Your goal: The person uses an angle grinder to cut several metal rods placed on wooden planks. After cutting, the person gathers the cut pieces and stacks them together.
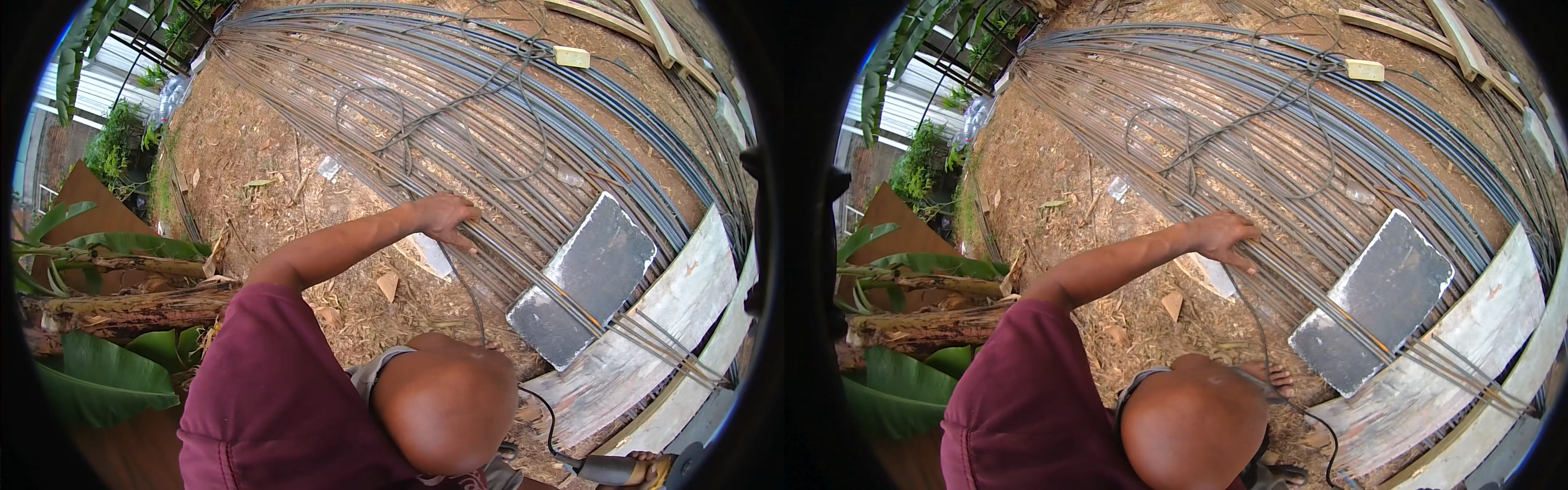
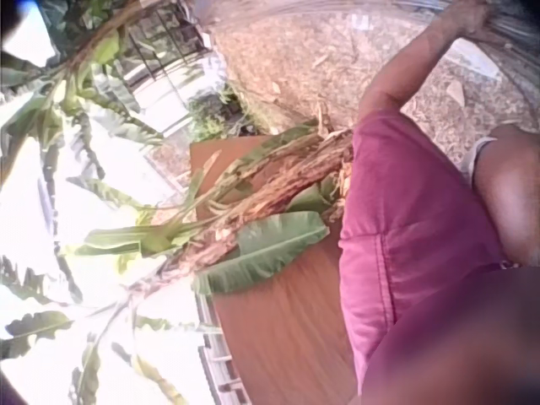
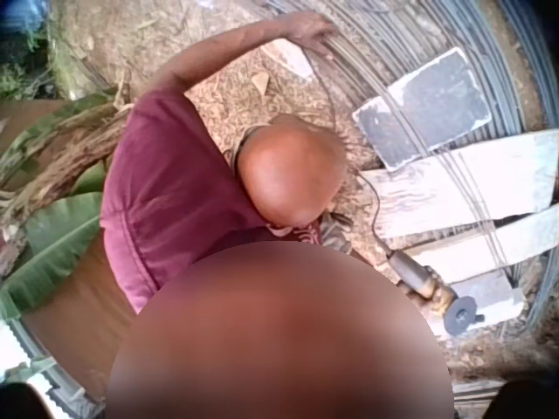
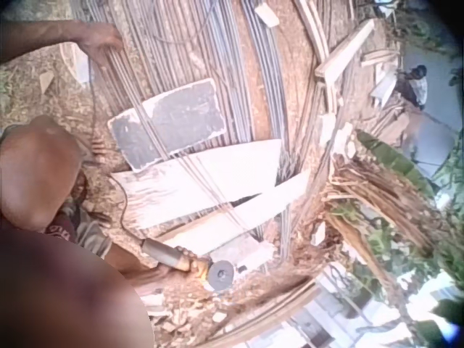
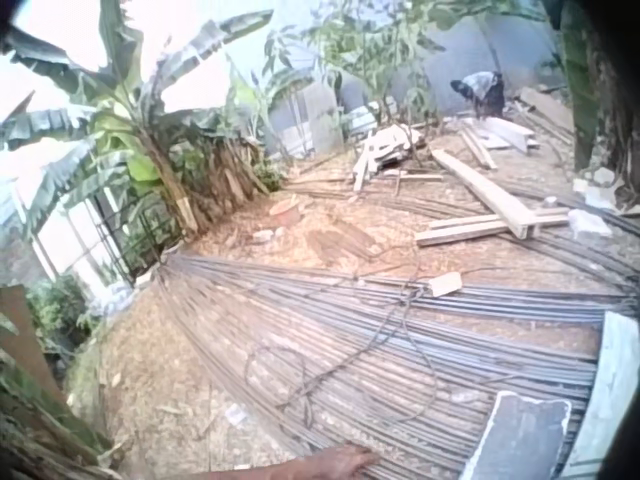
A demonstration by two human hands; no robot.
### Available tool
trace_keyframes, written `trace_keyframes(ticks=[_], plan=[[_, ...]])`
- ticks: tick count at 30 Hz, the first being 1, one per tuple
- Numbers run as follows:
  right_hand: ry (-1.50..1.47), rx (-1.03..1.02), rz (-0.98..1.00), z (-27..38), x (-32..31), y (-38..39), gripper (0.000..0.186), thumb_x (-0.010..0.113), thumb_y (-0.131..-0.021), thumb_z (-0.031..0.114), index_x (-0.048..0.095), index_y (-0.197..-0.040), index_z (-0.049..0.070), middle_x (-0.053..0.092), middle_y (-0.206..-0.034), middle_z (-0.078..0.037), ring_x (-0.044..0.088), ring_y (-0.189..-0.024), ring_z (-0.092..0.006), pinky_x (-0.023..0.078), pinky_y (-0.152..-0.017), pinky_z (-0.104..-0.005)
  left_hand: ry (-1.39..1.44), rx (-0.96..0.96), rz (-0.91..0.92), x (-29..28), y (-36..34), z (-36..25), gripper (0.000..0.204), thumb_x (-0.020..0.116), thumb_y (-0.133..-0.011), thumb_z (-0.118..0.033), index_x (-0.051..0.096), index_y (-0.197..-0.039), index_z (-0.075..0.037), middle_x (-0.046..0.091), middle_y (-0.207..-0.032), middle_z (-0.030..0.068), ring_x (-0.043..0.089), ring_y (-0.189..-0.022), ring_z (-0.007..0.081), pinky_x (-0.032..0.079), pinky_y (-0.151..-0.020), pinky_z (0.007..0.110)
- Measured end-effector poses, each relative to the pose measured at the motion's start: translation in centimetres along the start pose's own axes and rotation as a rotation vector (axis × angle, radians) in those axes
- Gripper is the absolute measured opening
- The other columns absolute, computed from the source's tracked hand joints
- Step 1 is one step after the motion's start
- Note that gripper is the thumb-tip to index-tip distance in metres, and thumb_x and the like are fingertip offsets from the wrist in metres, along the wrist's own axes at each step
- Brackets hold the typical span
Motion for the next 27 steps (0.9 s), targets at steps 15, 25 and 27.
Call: trace_keyframes(ticks=[15,25,27], plan=[[-0.147,0.255,-0.101,-1.0,-6.0,-1.1,0.026,0.073,-0.094,0.019,0.063,-0.112,0.002,0.069,-0.094,-0.009,0.069,-0.087,-0.0219,0.061,-0.086,-0.0375,-0.087,-0.248,0.281,0.2,-0.3,3.7,0.083,0.048,-0.1,-0.081,0.064,-0.078,-0.002,0.065,-0.077,0.0188,0.067,-0.079,0.0367,0.053,-0.081,0.056],[-0.282,0.104,-0.498,1.3,-13.7,4.8,0.028,0.07,-0.086,0.014,0.061,-0.109,0.001,0.069,-0.089,-0.013,0.069,-0.077,-0.0264,0.062,-0.077,-0.044,-0.024,-0.149,0.149,-2.8,-11.6,-14.9,0.07,0.058,-0.105,-0.063,0.076,-0.098,0.004,0.061,-0.065,0.0258,0.064,-0.066,0.042,0.047,-0.07,0.055],[-0.319,0.12,-0.522,1.7,-14.1,5.2,0.027,0.07,-0.086,0.015,0.061,-0.107,0.001,0.069,-0.089,-0.013,0.069,-0.077,-0.0264,0.062,-0.077,-0.044,-0.063,-0.126,0.173,-1.3,-14.7,-20.9,0.073,0.055,-0.106,-0.065,0.075,-0.097,0.004,0.061,-0.065,0.0258,0.063,-0.065,0.0416,0.047,-0.07,0.055]])
Point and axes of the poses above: each hand's wrist, its own y-axis away from the middle knuckle, its own x-axis out of the palm, z = x × y, the point moved 6 cm from there along -y, towards the middle knuckle
